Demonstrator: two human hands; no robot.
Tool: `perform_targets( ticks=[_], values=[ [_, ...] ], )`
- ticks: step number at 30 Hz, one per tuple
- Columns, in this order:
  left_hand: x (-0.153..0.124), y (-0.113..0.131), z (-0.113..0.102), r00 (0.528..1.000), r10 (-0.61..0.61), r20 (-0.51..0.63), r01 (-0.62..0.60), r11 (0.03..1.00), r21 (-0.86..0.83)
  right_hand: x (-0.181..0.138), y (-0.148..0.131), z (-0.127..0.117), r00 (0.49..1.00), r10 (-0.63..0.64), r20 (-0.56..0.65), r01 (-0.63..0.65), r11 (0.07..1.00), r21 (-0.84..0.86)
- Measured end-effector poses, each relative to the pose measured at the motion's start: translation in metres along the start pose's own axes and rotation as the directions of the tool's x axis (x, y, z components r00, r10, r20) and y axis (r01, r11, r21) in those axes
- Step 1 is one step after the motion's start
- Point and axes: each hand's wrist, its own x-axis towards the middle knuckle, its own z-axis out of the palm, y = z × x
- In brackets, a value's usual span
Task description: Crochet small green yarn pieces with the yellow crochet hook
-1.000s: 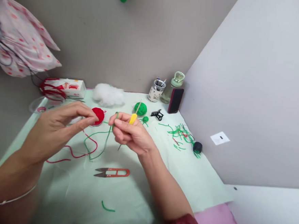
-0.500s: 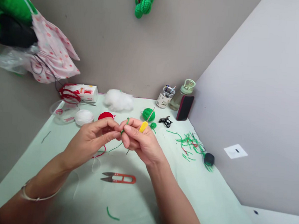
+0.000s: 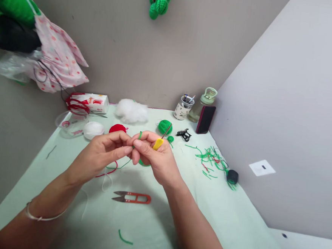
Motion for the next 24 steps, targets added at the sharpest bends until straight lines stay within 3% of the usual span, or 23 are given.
perform_targets(
  ticks=[8, 12, 15, 19, 21, 24],
  values=[
    [0.005, -0.014, -0.008, 0.998, -0.010, -0.067, 0.002, 0.994, -0.107, -0.004, 0.003, 0.000, 0.989, -0.092, -0.115, 0.085, 0.994, -0.069],
    [0.007, -0.019, -0.010, 0.993, -0.010, -0.116, 0.001, 0.996, -0.085, -0.007, -0.001, 0.005, 0.973, -0.153, -0.173, 0.119, 0.974, -0.190],
    [0.007, -0.020, -0.008, 0.988, 0.027, -0.154, -0.026, 1.000, 0.007, -0.009, -0.003, 0.011, 0.945, -0.270, -0.186, 0.201, 0.924, -0.324],
    [0.006, -0.018, -0.005, 0.982, 0.067, -0.177, -0.055, 0.996, 0.075, -0.009, -0.002, 0.013, 0.871, -0.447, -0.205, 0.306, 0.819, -0.486],
    [0.005, -0.016, -0.004, 0.986, 0.052, -0.161, -0.046, 0.998, 0.042, -0.008, -0.002, 0.010, 0.879, -0.422, -0.223, 0.294, 0.846, -0.444],
    [0.005, -0.015, -0.005, 0.992, 0.027, -0.123, -0.029, 0.999, -0.019, -0.005, -0.005, 0.008, 0.949, -0.239, -0.206, 0.181, 0.947, -0.266]
  ],
)
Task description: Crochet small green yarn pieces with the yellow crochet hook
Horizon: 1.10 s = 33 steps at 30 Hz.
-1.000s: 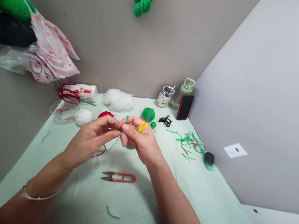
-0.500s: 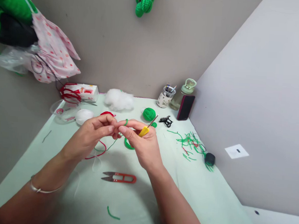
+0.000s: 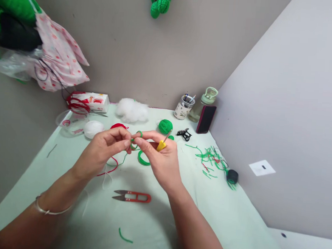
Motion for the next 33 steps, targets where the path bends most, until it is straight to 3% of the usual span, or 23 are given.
perform_targets(
  ticks=[4, 12, 19, 24, 28, 30, 33],
  values=[
    [0.000, -0.002, -0.001, 1.000, -0.010, 0.018, 0.010, 1.000, -0.023, 0.002, -0.003, 0.001, 0.994, 0.108, 0.012, -0.109, 0.994, 0.033],
    [0.000, -0.001, -0.001, 0.998, -0.006, 0.055, 0.007, 1.000, -0.006, 0.002, 0.000, -0.003, 0.994, 0.072, -0.085, -0.073, 0.997, -0.006],
    [-0.002, 0.003, 0.003, 1.000, 0.003, -0.029, -0.002, 0.999, 0.054, 0.002, 0.002, -0.001, 0.991, 0.021, -0.134, -0.029, 0.998, -0.056],
    [-0.005, -0.002, 0.009, 0.974, 0.161, -0.157, -0.136, 0.978, 0.158, 0.003, 0.002, 0.005, 0.992, 0.045, -0.115, -0.044, 0.999, 0.008],
    [-0.004, -0.006, 0.009, 0.937, 0.291, -0.194, -0.235, 0.935, 0.264, 0.003, 0.004, 0.004, 0.997, 0.011, -0.081, -0.011, 1.000, -0.010],
    [-0.003, -0.005, 0.008, 0.940, 0.280, -0.196, -0.224, 0.937, 0.267, 0.004, 0.005, 0.003, 0.996, -0.037, -0.086, 0.034, 0.998, -0.044],
    [-0.002, 0.001, 0.007, 0.977, 0.142, -0.156, -0.108, 0.972, 0.210, 0.005, 0.005, 0.001, 0.993, -0.070, -0.099, 0.063, 0.995, -0.072]
  ],
)
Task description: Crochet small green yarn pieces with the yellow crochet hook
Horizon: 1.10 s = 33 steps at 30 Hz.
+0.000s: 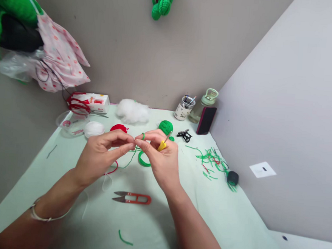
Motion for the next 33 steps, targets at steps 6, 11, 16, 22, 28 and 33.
perform_targets(
  ticks=[6, 11, 16, 22, 28, 33],
  values=[
    [0.003, 0.001, -0.003, 0.955, -0.181, 0.233, 0.227, 0.955, -0.189, 0.004, 0.005, -0.005, 0.998, 0.056, 0.007, -0.056, 0.998, 0.015],
    [0.006, -0.007, -0.005, 0.969, -0.208, 0.134, 0.240, 0.924, -0.300, 0.010, 0.006, -0.022, 0.995, 0.085, 0.054, -0.083, 0.995, -0.050],
    [0.006, -0.008, -0.005, 0.977, -0.212, -0.002, 0.201, 0.929, -0.311, 0.008, -0.002, -0.036, 0.998, -0.067, -0.016, 0.063, 0.983, -0.172],
    [0.005, -0.010, -0.005, 0.983, -0.170, -0.063, 0.147, 0.951, -0.272, -0.007, -0.009, -0.026, 0.972, -0.234, 0.035, 0.236, 0.968, -0.079],
    [0.004, -0.010, -0.004, 0.990, -0.137, -0.014, 0.123, 0.928, -0.350, -0.015, -0.010, -0.010, 0.872, -0.436, 0.224, 0.487, 0.817, -0.307],
    [0.004, -0.006, -0.004, 0.982, -0.187, 0.000, 0.173, 0.908, -0.381, -0.016, 0.000, -0.003, 0.708, -0.626, 0.327, 0.685, 0.495, -0.535]
  ],
)
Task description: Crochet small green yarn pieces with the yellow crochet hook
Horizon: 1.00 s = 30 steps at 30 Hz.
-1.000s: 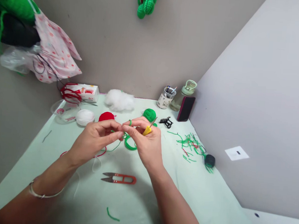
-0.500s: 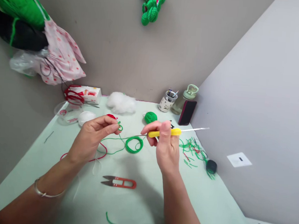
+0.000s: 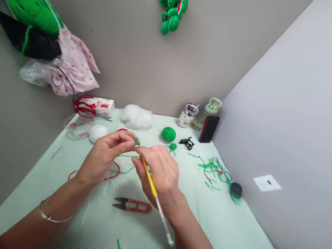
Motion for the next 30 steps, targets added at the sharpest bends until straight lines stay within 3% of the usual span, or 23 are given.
perform_targets(
  ticks=[3, 5, 8, 11, 13, 16, 19, 22, 24, 28, 30],
  values=[
    [-0.001, 0.002, 0.001, 0.999, -0.033, 0.037, 0.034, 0.999, -0.024, -0.004, 0.004, 0.007, 0.994, -0.106, -0.032, 0.100, 0.984, -0.147],
    [-0.001, 0.004, 0.001, 0.996, -0.050, 0.080, 0.053, 0.998, -0.029, -0.006, 0.006, 0.009, 0.994, -0.098, -0.056, 0.091, 0.990, -0.107],
    [-0.001, 0.008, 0.002, 0.991, -0.051, 0.126, 0.055, 0.998, -0.030, -0.005, 0.003, 0.006, 0.998, 0.043, -0.051, -0.038, 0.993, 0.110],
    [-0.001, 0.010, 0.001, 0.988, -0.048, 0.144, 0.058, 0.996, -0.064, -0.003, -0.001, 0.000, 0.963, 0.267, -0.036, -0.244, 0.922, 0.302],
    [-0.002, 0.011, 0.001, 0.985, -0.062, 0.159, 0.076, 0.993, -0.086, -0.001, -0.001, -0.003, 0.902, 0.432, -0.020, -0.386, 0.824, 0.415],
    [-0.003, 0.011, 0.000, 0.977, -0.099, 0.189, 0.125, 0.984, -0.130, 0.004, 0.004, -0.004, 0.781, 0.619, 0.089, -0.533, 0.584, 0.612],
    [-0.003, 0.014, 0.002, 0.967, -0.127, 0.222, 0.169, 0.969, -0.180, 0.011, 0.008, -0.001, 0.692, 0.671, 0.264, -0.603, 0.337, 0.723],
    [-0.003, 0.015, 0.004, 0.963, -0.134, 0.234, 0.178, 0.968, -0.176, 0.013, 0.009, 0.002, 0.662, 0.659, 0.356, -0.626, 0.226, 0.747],
    [-0.004, 0.013, 0.006, 0.970, -0.122, 0.211, 0.153, 0.978, -0.139, 0.011, 0.009, 0.004, 0.672, 0.663, 0.329, -0.610, 0.245, 0.753],
    [-0.006, 0.008, 0.010, 0.984, -0.082, 0.159, 0.088, 0.996, -0.032, 0.002, 0.010, 0.006, 0.728, 0.657, 0.194, -0.565, 0.416, 0.713],
    [-0.006, 0.006, 0.009, 0.984, -0.080, 0.158, 0.080, 0.997, 0.010, 0.000, 0.011, 0.006, 0.751, 0.636, 0.177, -0.548, 0.451, 0.705]
  ],
)
